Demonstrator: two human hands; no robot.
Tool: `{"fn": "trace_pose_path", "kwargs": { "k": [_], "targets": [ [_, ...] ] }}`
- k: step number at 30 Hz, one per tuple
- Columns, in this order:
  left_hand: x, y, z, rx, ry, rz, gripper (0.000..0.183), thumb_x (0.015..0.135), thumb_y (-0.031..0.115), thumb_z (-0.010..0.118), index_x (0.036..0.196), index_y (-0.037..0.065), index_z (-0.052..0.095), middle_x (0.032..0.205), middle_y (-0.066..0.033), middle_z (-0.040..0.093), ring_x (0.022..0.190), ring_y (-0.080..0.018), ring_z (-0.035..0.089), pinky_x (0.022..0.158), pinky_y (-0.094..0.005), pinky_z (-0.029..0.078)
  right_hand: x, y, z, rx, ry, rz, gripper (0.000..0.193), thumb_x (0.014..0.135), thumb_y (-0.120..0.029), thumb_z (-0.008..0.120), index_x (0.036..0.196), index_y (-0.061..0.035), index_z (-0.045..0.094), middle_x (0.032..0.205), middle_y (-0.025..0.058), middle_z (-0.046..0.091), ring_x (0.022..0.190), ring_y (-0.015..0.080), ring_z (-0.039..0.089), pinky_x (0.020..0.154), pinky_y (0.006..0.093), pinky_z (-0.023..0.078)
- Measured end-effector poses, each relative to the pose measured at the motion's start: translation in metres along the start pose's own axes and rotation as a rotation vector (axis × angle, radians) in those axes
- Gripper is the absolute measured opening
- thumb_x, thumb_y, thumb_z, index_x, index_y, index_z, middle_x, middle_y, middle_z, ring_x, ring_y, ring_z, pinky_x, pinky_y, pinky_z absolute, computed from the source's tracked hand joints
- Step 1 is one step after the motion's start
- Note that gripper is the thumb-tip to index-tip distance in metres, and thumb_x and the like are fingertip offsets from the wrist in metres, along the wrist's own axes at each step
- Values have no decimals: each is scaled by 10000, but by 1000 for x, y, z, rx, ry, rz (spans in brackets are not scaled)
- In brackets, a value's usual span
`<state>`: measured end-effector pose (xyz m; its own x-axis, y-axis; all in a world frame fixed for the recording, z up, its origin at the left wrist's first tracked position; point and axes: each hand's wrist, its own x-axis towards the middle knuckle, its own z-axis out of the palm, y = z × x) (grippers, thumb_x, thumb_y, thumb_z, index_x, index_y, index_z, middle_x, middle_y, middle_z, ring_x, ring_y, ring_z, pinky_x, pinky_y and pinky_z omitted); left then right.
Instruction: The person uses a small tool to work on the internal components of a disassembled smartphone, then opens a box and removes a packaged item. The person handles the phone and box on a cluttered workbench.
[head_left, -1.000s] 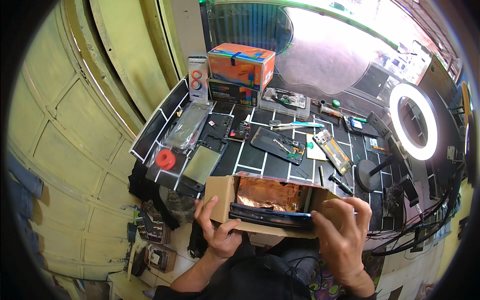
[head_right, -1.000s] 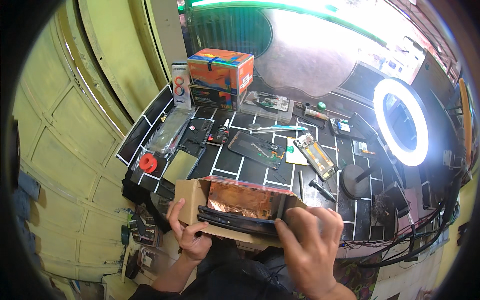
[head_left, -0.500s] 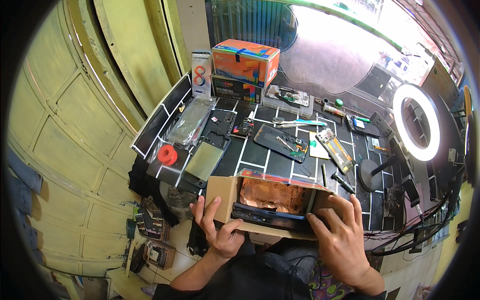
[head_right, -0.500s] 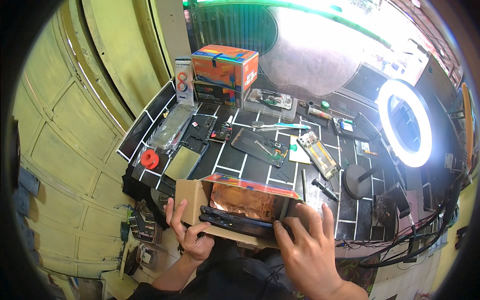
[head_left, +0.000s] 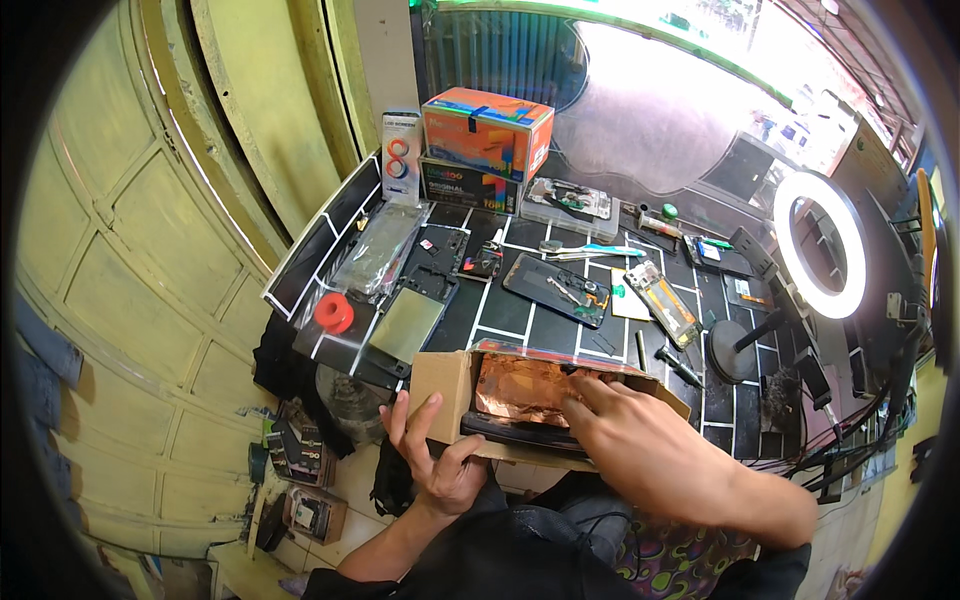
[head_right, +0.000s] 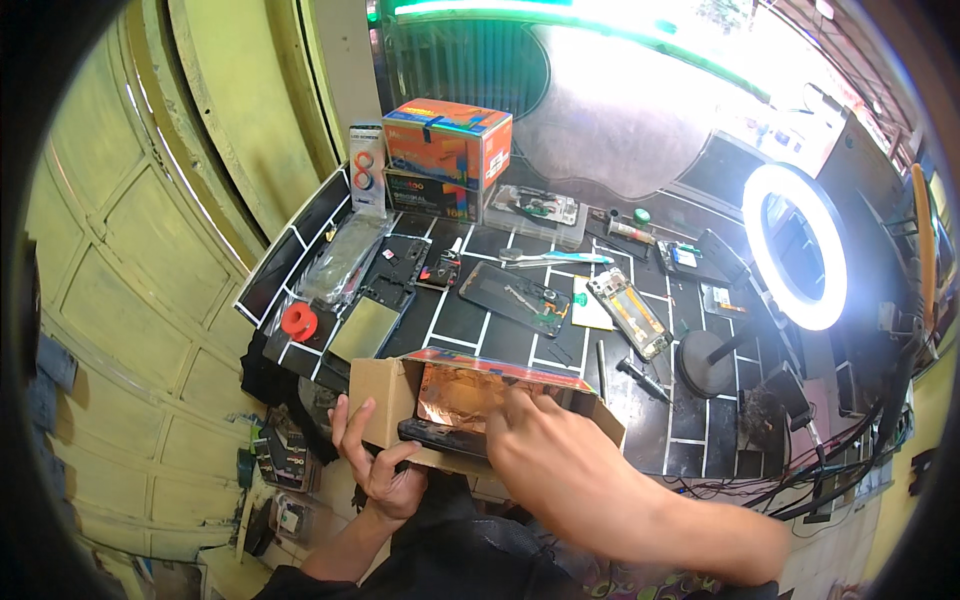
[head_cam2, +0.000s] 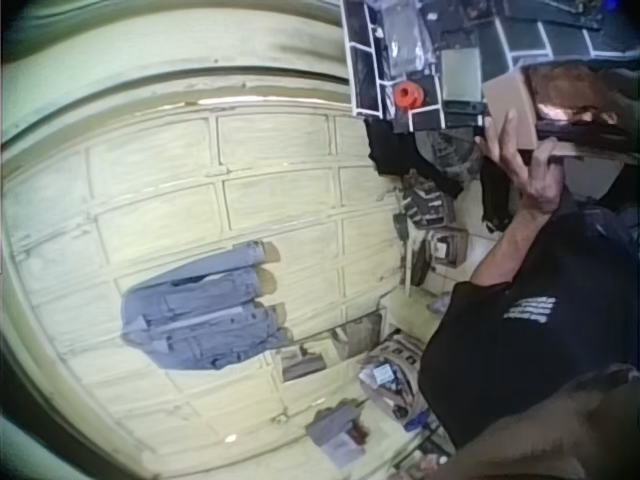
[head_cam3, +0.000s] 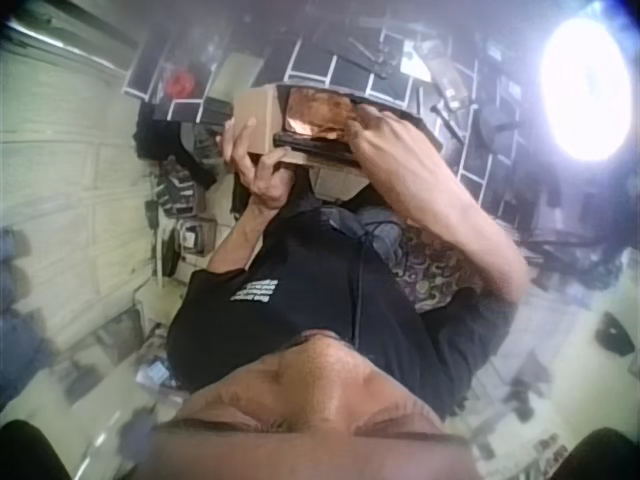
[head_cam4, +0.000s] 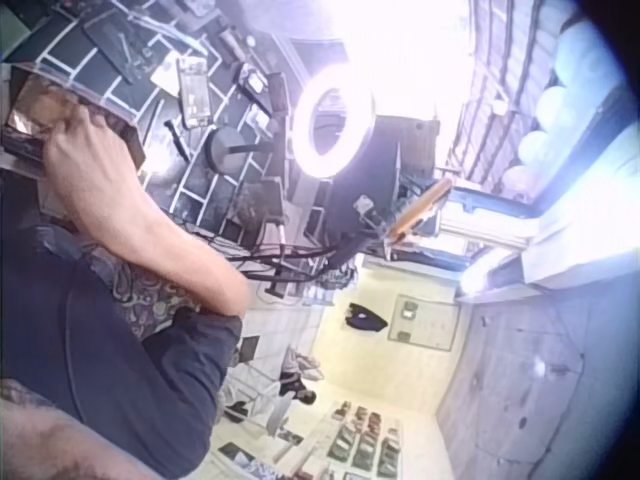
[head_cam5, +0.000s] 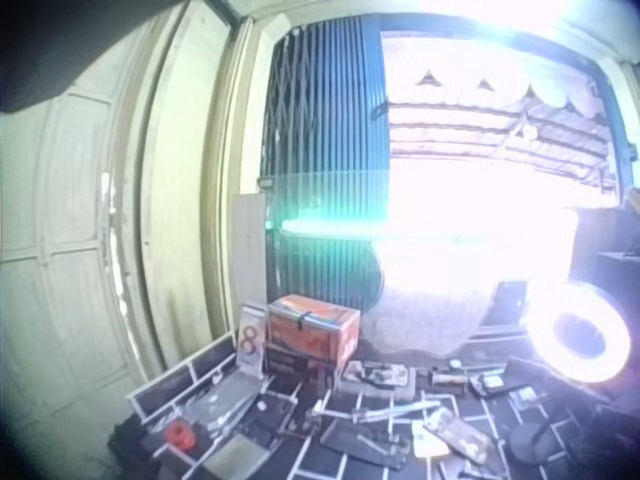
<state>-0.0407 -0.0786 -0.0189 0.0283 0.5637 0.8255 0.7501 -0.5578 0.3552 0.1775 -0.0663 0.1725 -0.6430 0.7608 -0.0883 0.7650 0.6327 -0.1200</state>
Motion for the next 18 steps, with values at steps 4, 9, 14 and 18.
{"fn": "trace_pose_path", "kwargs": {
  "k": [4, 9, 14, 18],
  "targets": [
    [-2, -3, 3, -74, 13, -3, 240, 692, 52, 729, 893, 161, 659, 1412, -187, 499, 1425, -502, 329, 1184, -659, 166, 24, 6, 30, -54, -115, 118, 334, 698, 12, 720, 998, 109, 613, 970, 252, 657, 886, 347, 704, 729, 404, 586],
    [-4, 0, 6, -123, 27, -45, 275, 659, 13, 687, 883, 170, 664, 1403, -174, 505, 1429, -495, 325, 1191, -679, 138, 23, -1, 41, -181, -25, 120, 292, 755, -29, 652, 1011, 91, 576, 877, 230, 644, 832, 363, 688, 681, 420, 546],
    [-7, 4, 2, -48, 16, -25, 230, 719, 86, 806, 877, 143, 649, 1400, -203, 507, 1381, -500, 405, 1148, -640, 272, 7, -16, 37, -229, 225, 140, 284, 777, -58, 650, 1040, 49, 636, 906, 144, 623, 846, 265, 648, 704, 358, 521],
    [-4, 5, 2, -56, 24, -43, 220, 721, 77, 797, 873, 139, 652, 1401, -202, 509, 1376, -507, 408, 1142, -641, 277, -11, -24, 28, -83, 226, 71, 277, 801, -81, 673, 1071, -22, 699, 961, 87, 616, 883, 246, 604, 727, 363, 496]
  ]
}}
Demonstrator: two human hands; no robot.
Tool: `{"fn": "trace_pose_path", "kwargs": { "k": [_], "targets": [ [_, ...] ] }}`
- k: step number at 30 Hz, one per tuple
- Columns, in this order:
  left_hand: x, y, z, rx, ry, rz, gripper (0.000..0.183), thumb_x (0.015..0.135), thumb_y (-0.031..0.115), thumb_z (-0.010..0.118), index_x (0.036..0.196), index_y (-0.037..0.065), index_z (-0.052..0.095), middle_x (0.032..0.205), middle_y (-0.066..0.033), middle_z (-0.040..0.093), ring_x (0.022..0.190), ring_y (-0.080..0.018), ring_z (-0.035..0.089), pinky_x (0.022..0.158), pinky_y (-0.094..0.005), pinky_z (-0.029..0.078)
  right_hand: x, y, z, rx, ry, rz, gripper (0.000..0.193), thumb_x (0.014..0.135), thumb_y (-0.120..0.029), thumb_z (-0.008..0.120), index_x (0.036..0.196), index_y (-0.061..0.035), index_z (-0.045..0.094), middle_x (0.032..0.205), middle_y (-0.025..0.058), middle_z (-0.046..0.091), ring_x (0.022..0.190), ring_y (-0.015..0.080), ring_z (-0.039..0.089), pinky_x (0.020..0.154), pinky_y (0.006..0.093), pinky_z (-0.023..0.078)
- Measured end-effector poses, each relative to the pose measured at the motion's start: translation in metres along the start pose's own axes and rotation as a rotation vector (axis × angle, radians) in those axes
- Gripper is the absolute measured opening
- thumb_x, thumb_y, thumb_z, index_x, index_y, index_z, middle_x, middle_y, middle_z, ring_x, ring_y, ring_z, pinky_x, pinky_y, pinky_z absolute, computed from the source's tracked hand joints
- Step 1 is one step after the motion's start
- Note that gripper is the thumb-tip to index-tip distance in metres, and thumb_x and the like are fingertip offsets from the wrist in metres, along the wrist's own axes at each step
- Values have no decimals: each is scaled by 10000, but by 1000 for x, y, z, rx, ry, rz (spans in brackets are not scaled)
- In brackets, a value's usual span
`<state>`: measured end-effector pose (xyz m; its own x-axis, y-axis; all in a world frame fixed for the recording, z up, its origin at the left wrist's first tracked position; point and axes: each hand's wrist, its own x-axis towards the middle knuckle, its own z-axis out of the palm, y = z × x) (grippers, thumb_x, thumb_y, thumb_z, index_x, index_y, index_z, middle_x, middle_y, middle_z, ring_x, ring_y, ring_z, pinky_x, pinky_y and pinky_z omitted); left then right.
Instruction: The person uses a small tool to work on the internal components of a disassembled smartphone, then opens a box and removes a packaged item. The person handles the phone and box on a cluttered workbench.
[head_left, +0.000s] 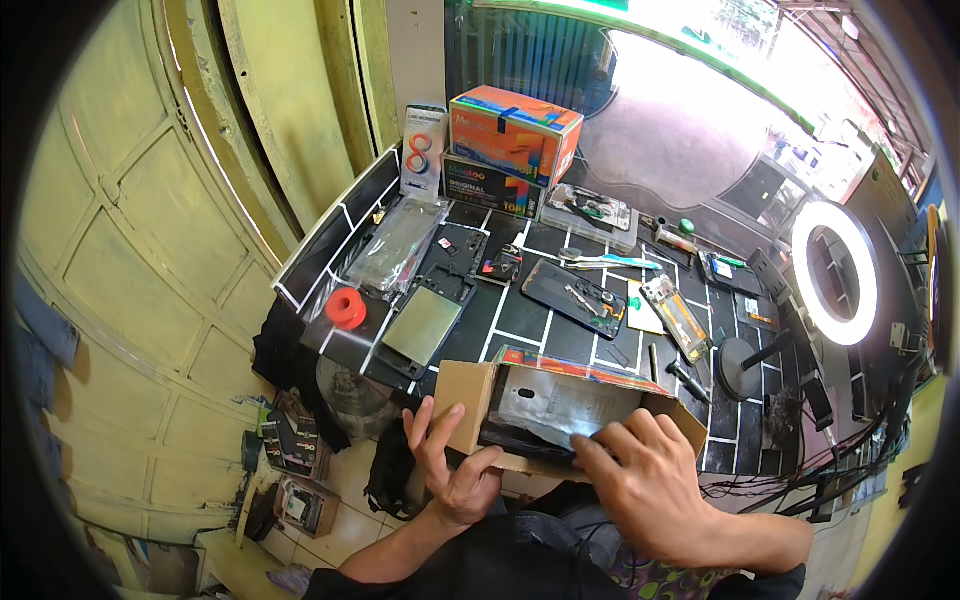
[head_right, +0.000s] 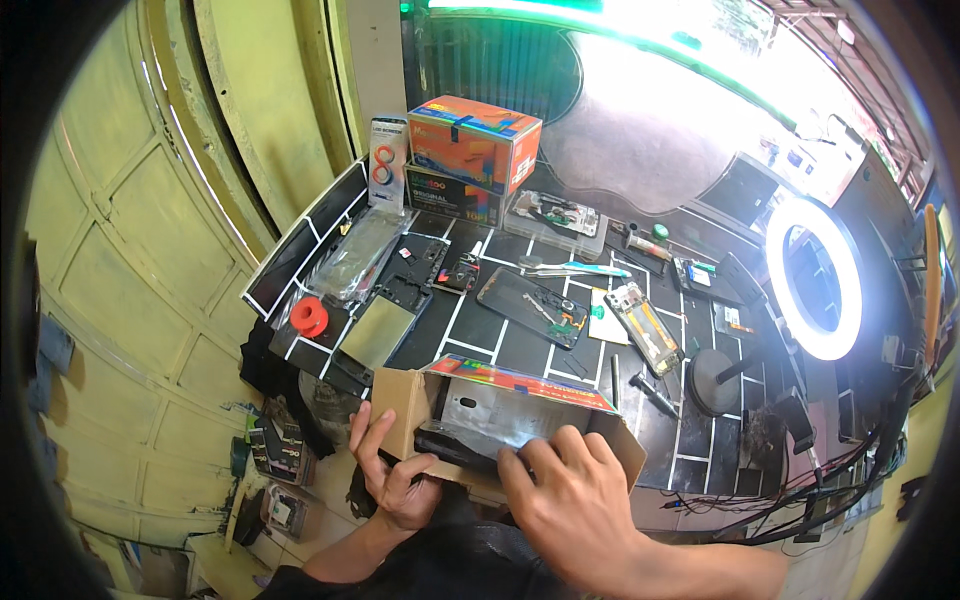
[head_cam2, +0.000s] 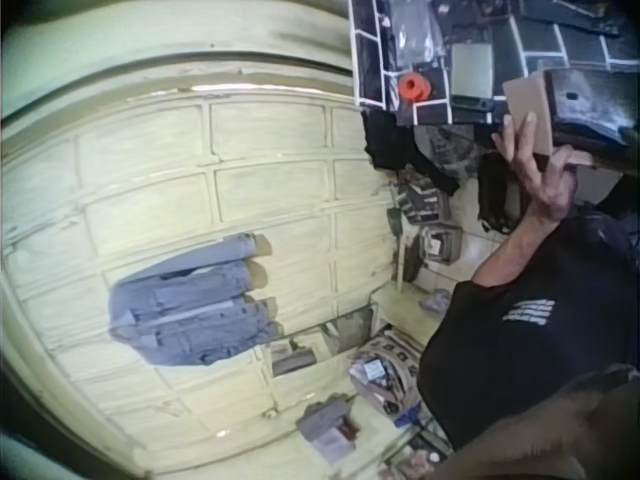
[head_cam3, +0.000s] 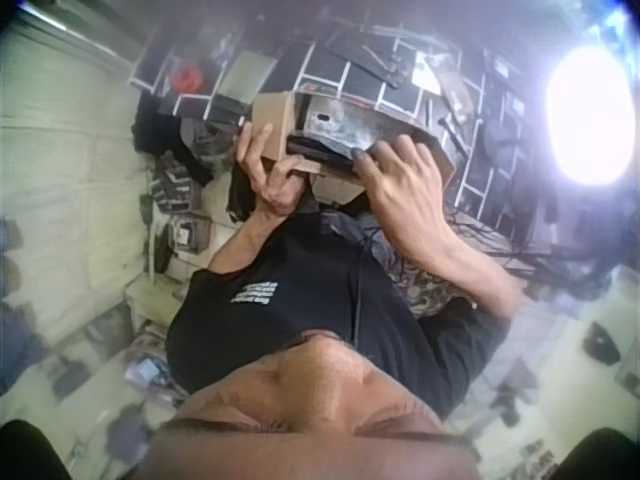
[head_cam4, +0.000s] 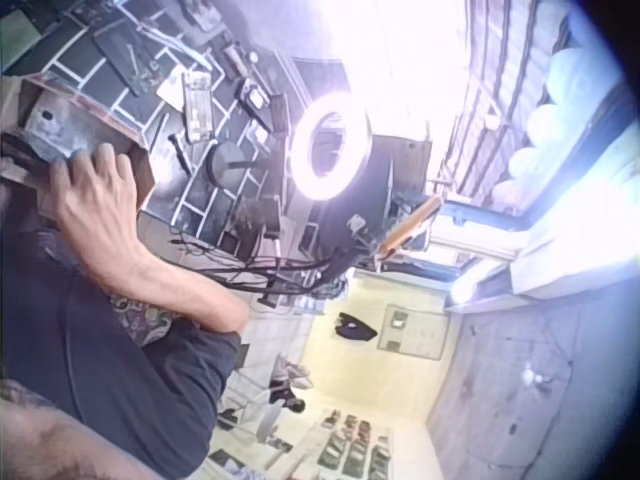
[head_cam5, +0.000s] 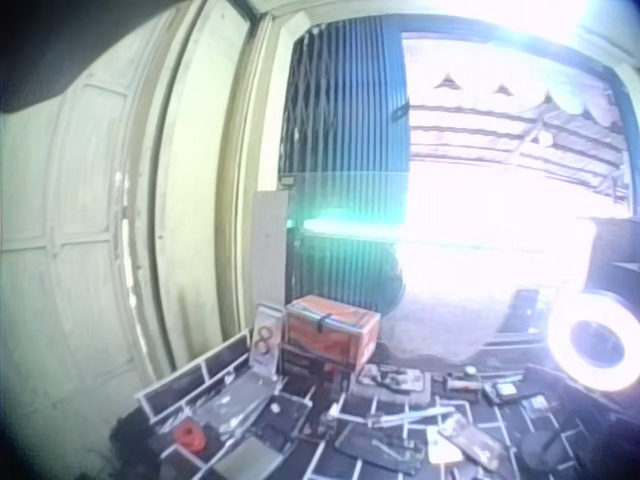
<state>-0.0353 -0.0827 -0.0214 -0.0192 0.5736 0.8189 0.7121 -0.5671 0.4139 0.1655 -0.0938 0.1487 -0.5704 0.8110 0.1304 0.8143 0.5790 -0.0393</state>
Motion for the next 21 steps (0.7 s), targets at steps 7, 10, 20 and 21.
{"fn": "trace_pose_path", "kwargs": {
  "k": [7, 10, 20, 21],
  "targets": [
    [0, -1, 2, -10, 23, 11, 231, 717, 55, 784, 889, 134, 652, 1410, -204, 504, 1376, -514, 403, 1136, -638, 289, 5, 18, 2, 272, -150, 57, 227, 817, -25, 613, 1032, 38, 651, 1009, 230, 592, 948, 367, 628, 801, 450, 531],
    [0, -1, 2, -14, 27, 18, 237, 716, 38, 772, 896, 134, 651, 1408, -204, 504, 1375, -514, 404, 1133, -639, 295, 18, 27, 6, 261, -305, 97, 231, 807, -4, 617, 1031, 52, 626, 1033, 306, 601, 976, 429, 645, 816, 467, 532],
    [4, 0, 5, -52, 18, 15, 232, 724, 12, 755, 897, 123, 648, 1391, -211, 503, 1367, -513, 413, 1128, -630, 320, 25, 24, 16, 42, -350, 117, 391, 825, -8, 614, 1206, -3, 526, 1019, 255, 611, 972, 412, 643, 857, 469, 499],
    [3, 0, 5, -53, 21, 15, 233, 724, 10, 756, 897, 123, 648, 1390, -210, 502, 1367, -514, 415, 1127, -629, 323, 24, 23, 16, 41, -347, 104, 389, 829, -12, 617, 1208, -4, 526, 1020, 250, 612, 978, 407, 643, 862, 470, 497]
  ]
}}
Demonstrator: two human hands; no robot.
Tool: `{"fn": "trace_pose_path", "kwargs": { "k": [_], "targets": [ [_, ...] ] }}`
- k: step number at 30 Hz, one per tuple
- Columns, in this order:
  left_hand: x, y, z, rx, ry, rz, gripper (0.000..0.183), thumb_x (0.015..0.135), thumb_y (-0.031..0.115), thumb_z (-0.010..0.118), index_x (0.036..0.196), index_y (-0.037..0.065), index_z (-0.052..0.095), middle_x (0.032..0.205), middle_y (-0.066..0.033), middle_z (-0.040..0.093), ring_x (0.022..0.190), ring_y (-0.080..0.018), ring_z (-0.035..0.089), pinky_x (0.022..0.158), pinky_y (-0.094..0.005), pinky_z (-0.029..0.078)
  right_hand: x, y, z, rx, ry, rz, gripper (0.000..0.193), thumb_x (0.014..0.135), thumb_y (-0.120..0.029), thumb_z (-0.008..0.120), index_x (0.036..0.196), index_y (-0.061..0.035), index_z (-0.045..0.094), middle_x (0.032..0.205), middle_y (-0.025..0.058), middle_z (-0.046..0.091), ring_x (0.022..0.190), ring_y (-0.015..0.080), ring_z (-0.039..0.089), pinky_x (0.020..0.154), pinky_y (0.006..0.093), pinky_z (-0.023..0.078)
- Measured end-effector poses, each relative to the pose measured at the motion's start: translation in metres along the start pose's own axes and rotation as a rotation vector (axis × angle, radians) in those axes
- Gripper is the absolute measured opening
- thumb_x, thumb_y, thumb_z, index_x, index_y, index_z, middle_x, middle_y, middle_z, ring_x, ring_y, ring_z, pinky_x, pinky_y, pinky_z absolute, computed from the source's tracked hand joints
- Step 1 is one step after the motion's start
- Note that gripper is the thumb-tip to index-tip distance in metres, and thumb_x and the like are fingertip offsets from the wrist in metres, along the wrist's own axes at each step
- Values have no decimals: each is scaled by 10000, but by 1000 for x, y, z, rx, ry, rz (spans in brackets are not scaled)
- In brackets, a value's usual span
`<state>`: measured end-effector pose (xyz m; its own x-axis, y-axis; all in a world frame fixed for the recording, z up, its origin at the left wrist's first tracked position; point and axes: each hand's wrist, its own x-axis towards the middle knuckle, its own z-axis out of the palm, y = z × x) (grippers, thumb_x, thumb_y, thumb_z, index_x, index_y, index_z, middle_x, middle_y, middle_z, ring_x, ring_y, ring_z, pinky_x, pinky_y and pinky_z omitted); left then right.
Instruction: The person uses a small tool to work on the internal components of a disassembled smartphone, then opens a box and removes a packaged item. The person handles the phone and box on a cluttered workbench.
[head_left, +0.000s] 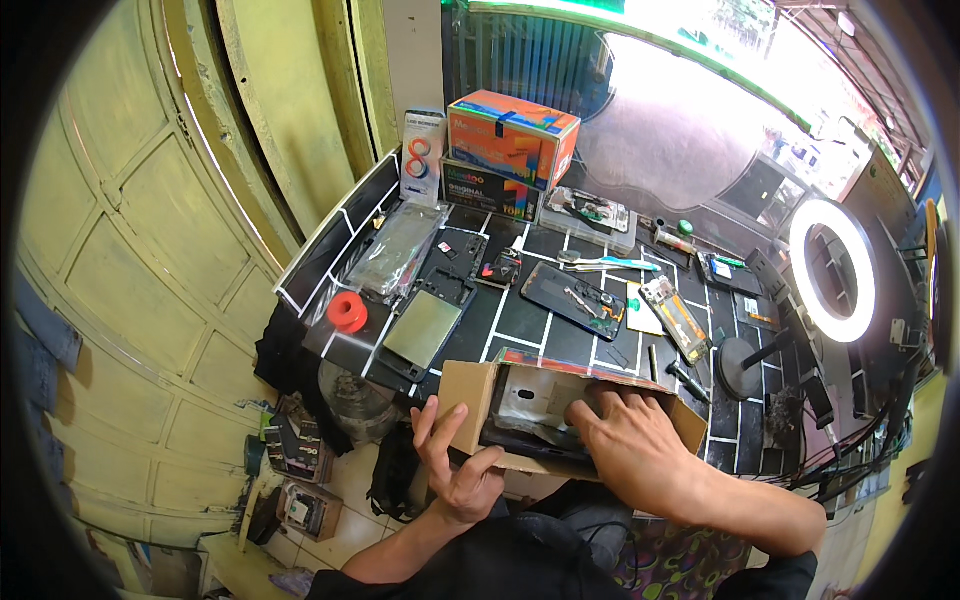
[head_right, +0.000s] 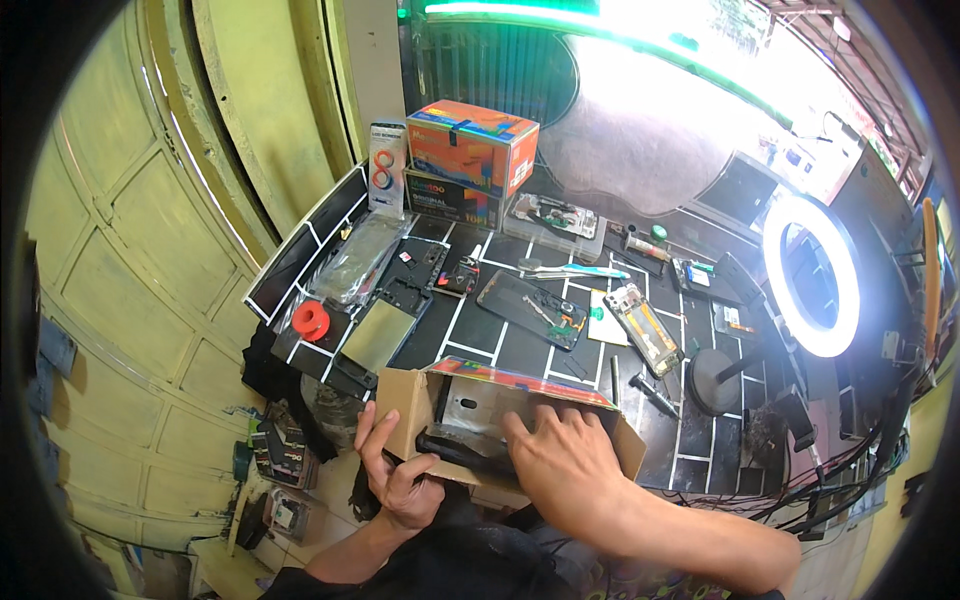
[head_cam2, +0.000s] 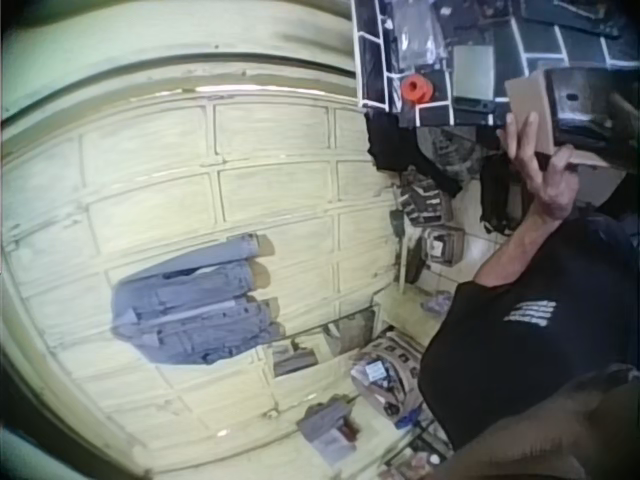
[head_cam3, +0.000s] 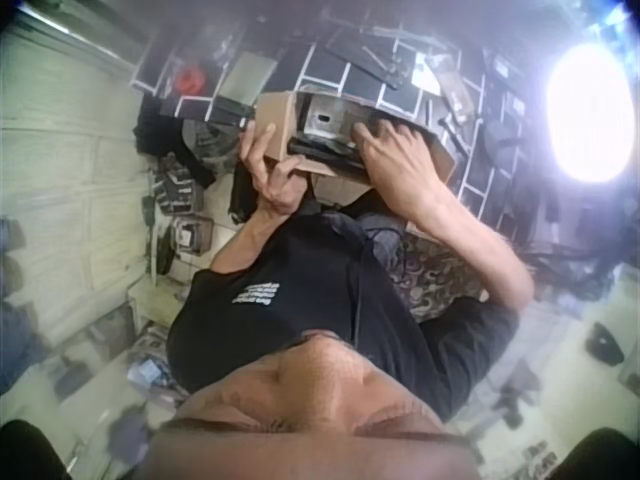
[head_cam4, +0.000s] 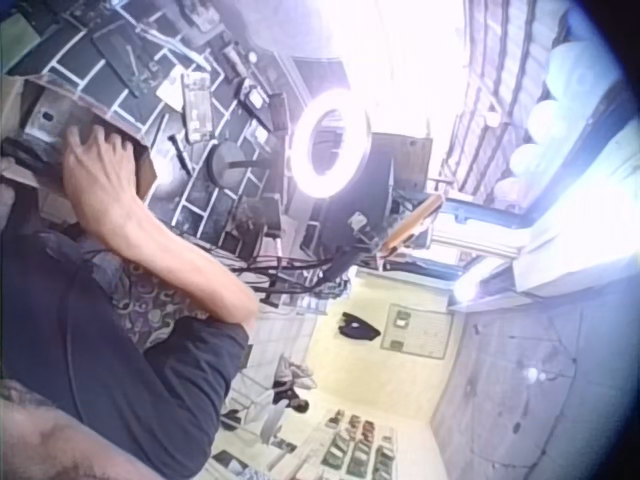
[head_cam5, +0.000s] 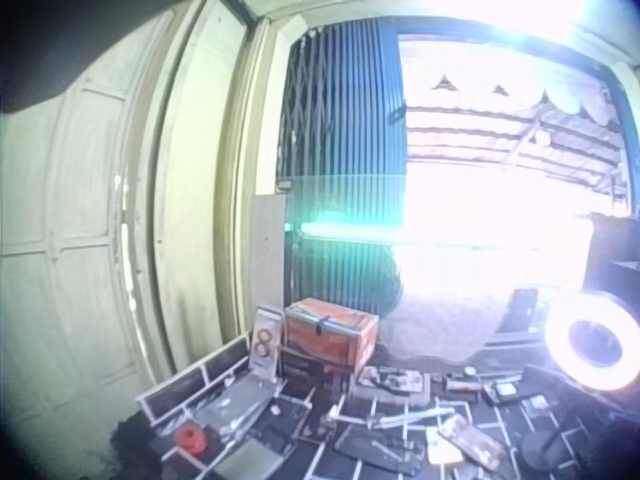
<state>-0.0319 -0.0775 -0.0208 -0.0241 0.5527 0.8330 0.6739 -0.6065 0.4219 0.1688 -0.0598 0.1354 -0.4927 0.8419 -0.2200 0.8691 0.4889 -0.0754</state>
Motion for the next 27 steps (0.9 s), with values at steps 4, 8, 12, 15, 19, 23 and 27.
{"fn": "trace_pose_path", "kwargs": {
  "k": [4, 8, 12, 15, 19, 23, 27],
  "targets": [
    [-4, -1, 0, -7, 10, 4, 239, 722, 2, 759, 893, 125, 646, 1386, -207, 505, 1362, -516, 423, 1125, -624, 331, 3, -1, -2, -20, -9, -107, 448, 835, -35, 644, 1264, -5, 520, 1051, 247, 608, 941, 372, 671, 805, 455, 524],
    [-7, -2, 2, -74, 16, -13, 270, 699, -25, 724, 894, 148, 654, 1386, -168, 529, 1394, -493, 395, 1181, -650, 234, 17, -12, -13, -119, -47, -211, 503, 827, -73, 682, 1309, -32, 543, 938, 185, 647, 787, 326, 710, 647, 402, 558],
    [-6, 0, 2, -78, 17, -17, 240, 718, -9, 724, 884, 142, 636, 1388, -172, 532, 1387, -495, 405, 1176, -648, 240, 44, -24, -20, -269, -91, -213, 457, 837, -85, 688, 1286, -58, 609, 834, 81, 693, 748, 255, 729, 582, 342, 571],
    [-2, 4, 5, -71, 34, -42, 222, 726, -2, 717, 874, 138, 630, 1388, -176, 532, 1384, -498, 409, 1167, -656, 247, 54, -26, -11, -315, -23, -213, 382, 852, -92, 684, 1232, -70, 657, 834, 42, 708, 762, 211, 732, 572, 309, 564],
    [-5, 4, 8, -62, 65, -53, 206, 733, 3, 709, 871, 132, 627, 1382, -179, 537, 1381, -502, 412, 1155, -665, 257, 53, -23, -3, -286, 126, -253, 282, 875, -93, 648, 1156, -85, 671, 688, 65, 684, 686, 236, 728, 521, 335, 540],
    [1, 3, 2, 12, 12, 10, 236, 715, -20, 753, 858, 93, 603, 1375, -221, 510, 1344, -522, 441, 1089, -594, 374, 56, -20, 2, -339, 96, -260, 265, 875, -108, 658, 1137, -84, 677, 717, 35, 692, 704, 209, 729, 523, 313, 532],
    [3, 6, 3, -15, 19, -10, 229, 715, -22, 743, 853, 83, 593, 1375, -219, 510, 1348, -526, 438, 1106, -603, 365, 60, -25, -2, -368, 114, -264, 206, 863, -139, 678, 1057, -74, 702, 785, 13, 704, 729, 178, 730, 525, 290, 528]
  ]
}}
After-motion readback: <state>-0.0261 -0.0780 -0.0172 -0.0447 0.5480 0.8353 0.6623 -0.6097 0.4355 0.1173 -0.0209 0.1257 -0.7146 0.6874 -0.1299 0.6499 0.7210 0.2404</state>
